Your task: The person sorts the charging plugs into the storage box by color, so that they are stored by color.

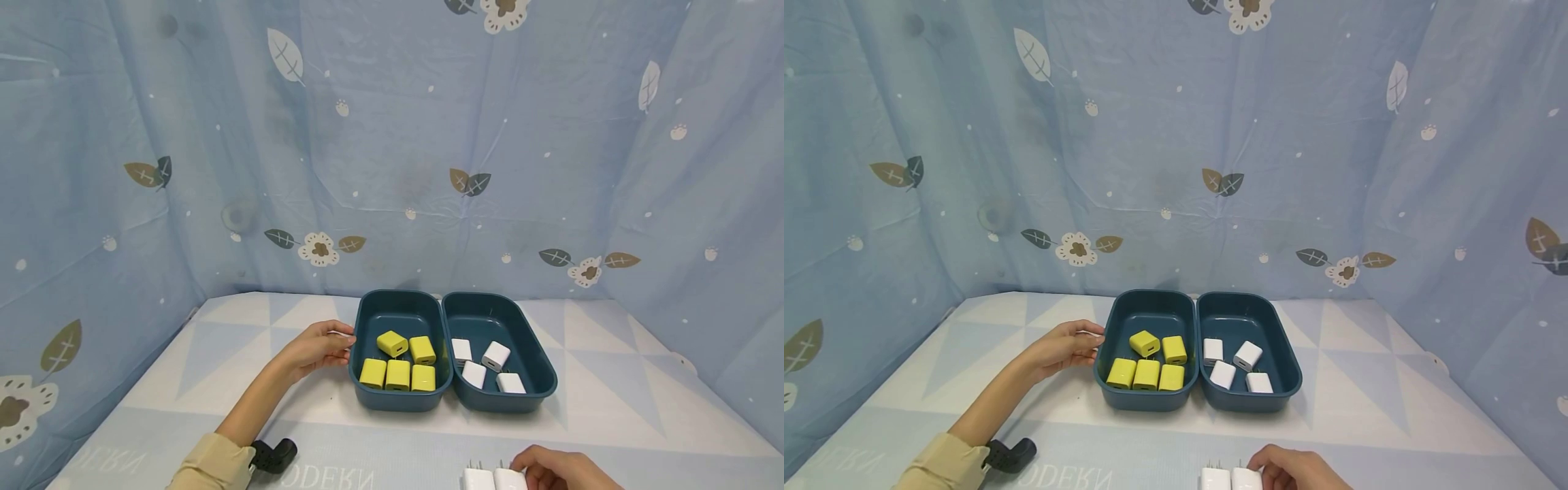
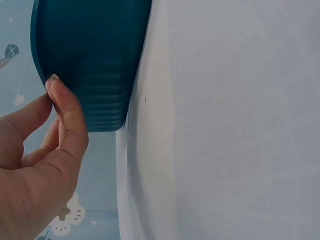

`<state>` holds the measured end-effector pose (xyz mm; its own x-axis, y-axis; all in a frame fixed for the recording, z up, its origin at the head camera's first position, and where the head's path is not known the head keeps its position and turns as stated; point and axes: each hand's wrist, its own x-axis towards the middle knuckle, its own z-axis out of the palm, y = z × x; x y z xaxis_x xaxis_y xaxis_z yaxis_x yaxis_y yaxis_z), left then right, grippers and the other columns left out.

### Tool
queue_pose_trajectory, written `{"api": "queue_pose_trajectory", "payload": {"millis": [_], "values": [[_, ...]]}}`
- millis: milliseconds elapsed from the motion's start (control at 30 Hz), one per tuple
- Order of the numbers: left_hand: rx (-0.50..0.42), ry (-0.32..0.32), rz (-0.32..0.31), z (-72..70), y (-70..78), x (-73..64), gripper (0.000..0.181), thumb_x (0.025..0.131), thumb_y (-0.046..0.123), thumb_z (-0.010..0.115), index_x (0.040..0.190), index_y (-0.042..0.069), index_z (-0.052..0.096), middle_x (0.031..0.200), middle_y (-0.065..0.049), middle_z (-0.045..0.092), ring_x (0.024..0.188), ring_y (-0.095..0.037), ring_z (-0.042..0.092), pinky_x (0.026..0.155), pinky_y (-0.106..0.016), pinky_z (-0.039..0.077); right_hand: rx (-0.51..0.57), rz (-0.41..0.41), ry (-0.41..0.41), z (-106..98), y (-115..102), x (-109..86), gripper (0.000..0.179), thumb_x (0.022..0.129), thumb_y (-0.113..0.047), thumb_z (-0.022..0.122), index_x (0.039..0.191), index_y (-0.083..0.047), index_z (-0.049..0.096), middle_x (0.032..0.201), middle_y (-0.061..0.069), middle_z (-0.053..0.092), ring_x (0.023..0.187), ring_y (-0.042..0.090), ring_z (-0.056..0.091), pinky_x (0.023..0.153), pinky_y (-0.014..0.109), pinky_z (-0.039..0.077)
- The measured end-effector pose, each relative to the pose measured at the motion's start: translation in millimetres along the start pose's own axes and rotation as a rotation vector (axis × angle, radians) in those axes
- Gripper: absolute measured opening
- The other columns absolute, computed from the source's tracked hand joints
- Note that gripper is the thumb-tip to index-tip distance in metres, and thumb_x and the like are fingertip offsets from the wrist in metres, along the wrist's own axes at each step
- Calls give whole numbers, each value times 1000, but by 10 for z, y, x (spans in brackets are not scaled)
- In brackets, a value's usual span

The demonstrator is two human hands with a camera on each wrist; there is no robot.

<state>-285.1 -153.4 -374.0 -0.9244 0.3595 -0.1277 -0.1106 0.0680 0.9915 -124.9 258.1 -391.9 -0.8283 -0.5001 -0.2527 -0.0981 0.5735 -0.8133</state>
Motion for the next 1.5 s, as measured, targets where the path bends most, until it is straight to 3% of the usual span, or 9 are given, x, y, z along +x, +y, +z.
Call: {"api": "queue_pose_trajectory", "payload": {"millis": [167,400,633,733,1000,1300,1500], "values": [[-3,1,-4,3,3,4,35,91,11,59,118,-7,45,85,-11,61,71,-17,61,70,-29,55,36,-23,4,-65,-21,-23,48,79,-25,74,116,-1,55,87,5,56,71,18,54,66,23,50],[-4,-3,-3,1,4,8,35,91,11,59,118,-7,45,84,-11,60,70,-17,60,70,-29,55,7,-84,35,-162,-87,-40,55,77,-21,76,120,2,51,85,5,54,71,15,55,64,21,49],[-5,-7,3,2,-1,-1,34,92,10,59,118,-8,45,85,-11,60,70,-17,60,70,-30,55,-13,-211,55,-266,-173,-55,46,83,-16,70,119,5,50,83,0,53,72,14,54,60,22,48],[-5,-9,4,4,1,-7,35,92,10,58,118,-8,45,85,-12,60,70,-16,60,70,-30,55,-38,-210,94,-312,-244,-64,45,83,-19,70,118,3,51,83,0,54,71,14,54,59,23,48],[-5,-15,11,3,-4,-7,35,92,10,58,118,-8,44,85,-12,60,70,-16,60,69,-28,55,-139,-330,240,-478,-365,-49,44,80,-21,73,115,-3,55,81,3,56,69,14,55,58,25,50],[-8,-18,9,-4,-9,-2,35,92,10,58,118,-8,44,85,-12,60,70,-16,60,68,-28,55,-162,-350,317,-676,-406,95,45,78,-22,75,114,-3,56,85,5,58,71,16,56,60,25,50],[-8,-18,10,-11,-15,6,36,92,10,58,118,-8,44,86,-13,60,70,-16,61,68,-28,55,-154,-310,342,-814,-402,258,47,77,-23,76,114,-2,57,85,8,57,70,17,57,60,24,51]]}}
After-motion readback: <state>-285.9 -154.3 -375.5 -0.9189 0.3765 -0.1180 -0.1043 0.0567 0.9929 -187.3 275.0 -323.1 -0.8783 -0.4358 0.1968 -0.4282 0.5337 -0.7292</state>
